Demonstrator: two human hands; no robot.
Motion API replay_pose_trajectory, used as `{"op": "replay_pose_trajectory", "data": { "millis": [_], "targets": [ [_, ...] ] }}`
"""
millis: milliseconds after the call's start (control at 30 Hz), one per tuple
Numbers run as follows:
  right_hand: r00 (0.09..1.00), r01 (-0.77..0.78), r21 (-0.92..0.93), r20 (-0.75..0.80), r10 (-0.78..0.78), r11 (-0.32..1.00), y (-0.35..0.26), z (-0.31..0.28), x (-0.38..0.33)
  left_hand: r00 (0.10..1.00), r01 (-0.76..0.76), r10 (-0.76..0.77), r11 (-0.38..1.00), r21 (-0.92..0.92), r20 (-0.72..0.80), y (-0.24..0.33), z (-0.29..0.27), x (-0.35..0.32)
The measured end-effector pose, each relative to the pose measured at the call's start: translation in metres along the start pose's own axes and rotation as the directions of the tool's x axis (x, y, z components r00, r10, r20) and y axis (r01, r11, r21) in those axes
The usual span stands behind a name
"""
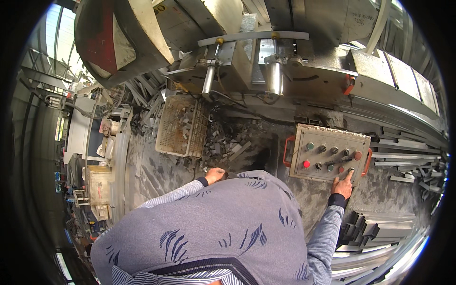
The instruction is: The person operates a metal cutting machine in a workshop. They repeatedly place metal profiles into the machine, press buttons on the control panel to cut, and remove the cut pieces.
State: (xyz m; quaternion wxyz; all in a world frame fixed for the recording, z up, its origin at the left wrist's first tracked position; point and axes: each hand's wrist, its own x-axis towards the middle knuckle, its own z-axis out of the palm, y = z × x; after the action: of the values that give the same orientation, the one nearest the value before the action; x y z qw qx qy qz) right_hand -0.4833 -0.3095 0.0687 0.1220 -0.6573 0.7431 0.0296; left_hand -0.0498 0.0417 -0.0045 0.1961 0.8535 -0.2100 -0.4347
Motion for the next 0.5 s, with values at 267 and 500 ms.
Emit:
{"op": "replay_pose_trajectory", "data": {
  "millis": [267,500],
  "targets": [
    [1.0,-0.001,0.002,0.002,0.001,1.0,-0.001,0.001,0.001,0.996,-0.083,0.083,0.996,0.023,-0.007,0.001,0.007,0.003],
    [1.0,0.013,0.006,0.006,-0.013,1.0,-0.001,-0.002,0.001,0.999,-0.047,0.047,0.998,-0.035,0.008,0.012,0.001,-0.003]
  ]
}}
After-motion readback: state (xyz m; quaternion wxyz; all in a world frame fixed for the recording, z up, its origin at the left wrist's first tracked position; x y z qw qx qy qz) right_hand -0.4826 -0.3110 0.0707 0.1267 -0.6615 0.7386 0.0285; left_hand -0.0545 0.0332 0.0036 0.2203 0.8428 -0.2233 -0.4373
